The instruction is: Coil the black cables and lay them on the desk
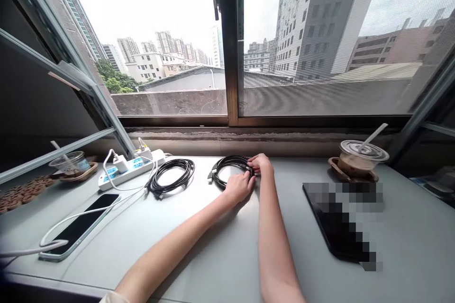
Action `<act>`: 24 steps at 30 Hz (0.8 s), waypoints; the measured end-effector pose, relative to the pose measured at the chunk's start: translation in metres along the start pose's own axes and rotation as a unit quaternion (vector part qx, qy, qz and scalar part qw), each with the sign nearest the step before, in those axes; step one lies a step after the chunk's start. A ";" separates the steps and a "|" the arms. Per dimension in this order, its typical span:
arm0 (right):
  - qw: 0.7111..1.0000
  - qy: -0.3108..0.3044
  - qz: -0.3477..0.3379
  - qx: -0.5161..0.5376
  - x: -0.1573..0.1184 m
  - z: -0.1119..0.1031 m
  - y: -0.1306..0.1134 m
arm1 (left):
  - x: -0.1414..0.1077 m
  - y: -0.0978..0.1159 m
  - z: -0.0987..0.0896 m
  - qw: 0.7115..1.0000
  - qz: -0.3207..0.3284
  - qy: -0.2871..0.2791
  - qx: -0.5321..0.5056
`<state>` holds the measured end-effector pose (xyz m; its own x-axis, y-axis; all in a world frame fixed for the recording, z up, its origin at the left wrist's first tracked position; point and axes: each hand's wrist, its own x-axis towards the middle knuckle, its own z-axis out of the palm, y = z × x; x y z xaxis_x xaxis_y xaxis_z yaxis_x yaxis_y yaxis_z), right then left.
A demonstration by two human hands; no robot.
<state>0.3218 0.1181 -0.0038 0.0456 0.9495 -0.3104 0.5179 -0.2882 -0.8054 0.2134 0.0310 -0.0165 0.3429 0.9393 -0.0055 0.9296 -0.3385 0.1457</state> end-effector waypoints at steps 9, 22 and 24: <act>0.995 0.063 -0.018 0.073 -0.032 -0.038 -0.018 | 0.001 -0.034 -0.070 0.994 -0.002 -0.089 -0.062; 0.944 0.234 -0.179 0.150 -0.086 -0.087 -0.034 | -0.022 -0.176 -0.105 0.943 -0.276 -0.157 -0.100; 0.940 0.241 -0.193 0.148 -0.088 -0.087 -0.034 | -0.019 -0.179 -0.102 0.944 -0.270 -0.152 -0.116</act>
<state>0.3742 0.0550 0.0944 0.3210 0.9160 0.2407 0.3183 0.1351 -0.9383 0.0264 0.0791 0.0580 -0.1158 0.9003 -0.4197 0.9374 0.2388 0.2536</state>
